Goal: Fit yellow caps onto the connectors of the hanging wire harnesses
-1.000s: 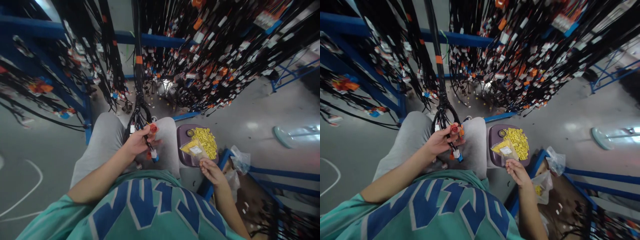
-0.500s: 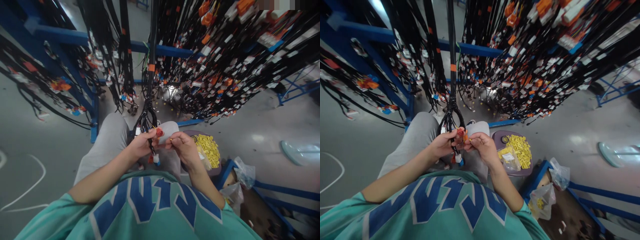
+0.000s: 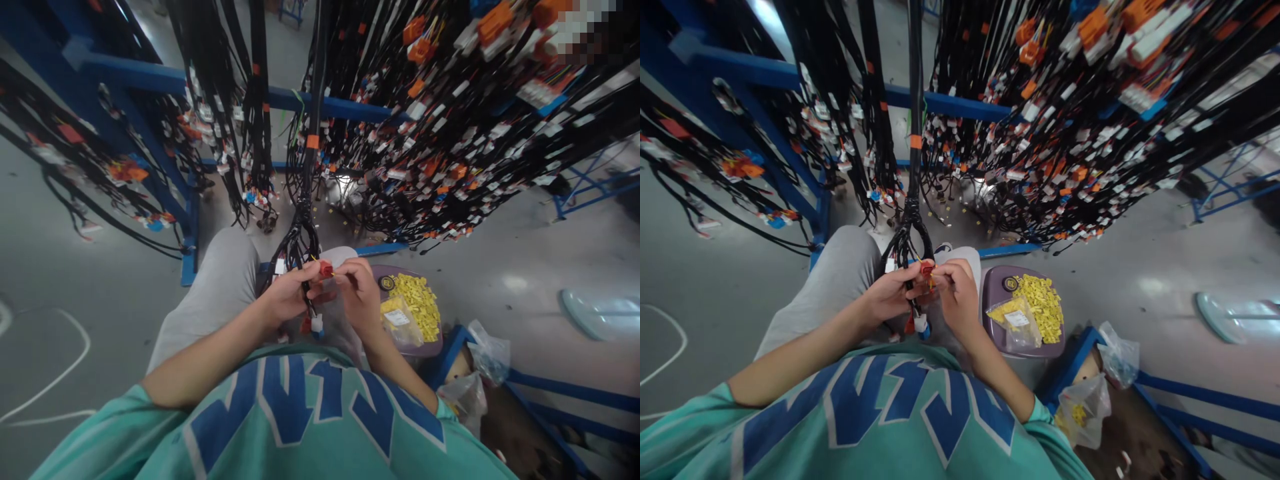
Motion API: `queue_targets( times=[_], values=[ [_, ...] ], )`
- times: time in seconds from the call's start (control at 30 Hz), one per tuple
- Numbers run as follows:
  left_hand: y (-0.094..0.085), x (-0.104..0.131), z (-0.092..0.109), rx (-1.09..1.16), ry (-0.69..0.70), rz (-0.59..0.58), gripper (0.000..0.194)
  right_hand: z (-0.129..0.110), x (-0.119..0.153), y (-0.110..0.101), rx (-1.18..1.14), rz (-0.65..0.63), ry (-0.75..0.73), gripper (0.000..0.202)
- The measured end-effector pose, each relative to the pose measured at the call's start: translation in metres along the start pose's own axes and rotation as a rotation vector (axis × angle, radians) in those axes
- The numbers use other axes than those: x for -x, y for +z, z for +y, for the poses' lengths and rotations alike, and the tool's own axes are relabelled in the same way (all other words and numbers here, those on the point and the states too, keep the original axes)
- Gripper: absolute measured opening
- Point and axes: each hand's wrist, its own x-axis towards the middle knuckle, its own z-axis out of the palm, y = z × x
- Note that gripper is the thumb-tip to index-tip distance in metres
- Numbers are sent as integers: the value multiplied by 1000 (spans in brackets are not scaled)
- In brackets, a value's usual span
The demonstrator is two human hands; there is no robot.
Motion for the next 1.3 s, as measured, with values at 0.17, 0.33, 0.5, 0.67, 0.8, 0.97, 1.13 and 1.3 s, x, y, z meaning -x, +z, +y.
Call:
queue_targets(
  times=[0.17, 0.33, 0.5, 0.67, 0.8, 0.97, 1.13, 1.3],
  values=[
    [2, 0, 1, -20, -6, -11, 7, 3, 0, 7, 11, 0, -7, 8],
    [2, 0, 0, -26, 1, -19, 7, 3, 0, 7, -1, -6, -3, 8],
    [3, 0, 1, -30, 5, -9, 9, 1, 0, 8, -4, -20, 23, 10],
    [5, 1, 2, -49, 22, -2, 9, 1, -1, 8, -13, -19, 32, 10],
    [4, 0, 2, -63, 33, 6, 8, 0, 0, 9, -51, -19, 61, 8],
    [2, 1, 2, -67, 26, 1, 8, -5, -2, 10, -256, -5, 320, 11],
    [2, 2, 4, -98, 18, 37, 7, -7, -4, 8, -365, -107, 457, 11],
    [1, 1, 6, -156, 29, 38, 3, -2, -5, 12, -414, -77, 542, 10]
  ],
)
